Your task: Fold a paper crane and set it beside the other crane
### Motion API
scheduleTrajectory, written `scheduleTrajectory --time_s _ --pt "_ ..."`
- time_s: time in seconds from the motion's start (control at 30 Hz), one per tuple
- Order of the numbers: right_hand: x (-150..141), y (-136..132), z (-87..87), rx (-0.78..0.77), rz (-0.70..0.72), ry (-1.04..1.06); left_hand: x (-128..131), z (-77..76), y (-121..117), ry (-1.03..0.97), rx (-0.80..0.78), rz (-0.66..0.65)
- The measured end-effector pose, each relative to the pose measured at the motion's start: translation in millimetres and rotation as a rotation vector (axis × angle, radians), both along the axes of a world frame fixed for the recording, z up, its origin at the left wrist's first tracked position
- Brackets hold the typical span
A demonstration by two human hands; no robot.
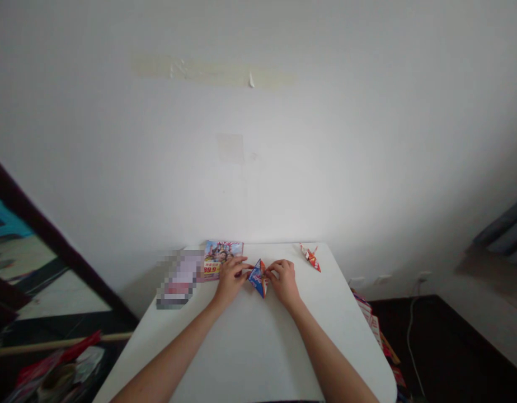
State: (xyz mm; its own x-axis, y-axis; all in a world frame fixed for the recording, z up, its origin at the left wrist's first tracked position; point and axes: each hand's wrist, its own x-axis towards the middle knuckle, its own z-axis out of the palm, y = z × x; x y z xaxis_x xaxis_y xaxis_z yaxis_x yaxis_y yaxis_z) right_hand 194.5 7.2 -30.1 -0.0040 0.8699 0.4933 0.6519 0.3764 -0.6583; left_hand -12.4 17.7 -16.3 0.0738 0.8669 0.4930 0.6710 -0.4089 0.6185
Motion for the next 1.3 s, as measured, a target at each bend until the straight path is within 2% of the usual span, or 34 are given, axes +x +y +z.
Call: scheduleTrajectory --time_s 0.33,0.8,1.1,1.3 --pt "-0.9 -0.9 -1.6 -0.018 -0.054 -0.004 0.2 2.6 -2.0 0.023 -0.019 -0.003" --pt "-1.1 -2.3 -1.3 -0.04 0.022 0.004 1.6 -1.2 -3.7 0.077 0.042 -0.029" --pt "2.1 0.4 -2.0 -0.014 -0.05 0.054 -0.3 -2.9 -0.4 0.055 0.04 -0.035" --pt "1.6 -2.0 2.4 -0.015 -0.043 0.043 0.4 -0.7 -2.4 0.065 0.034 -0.034"
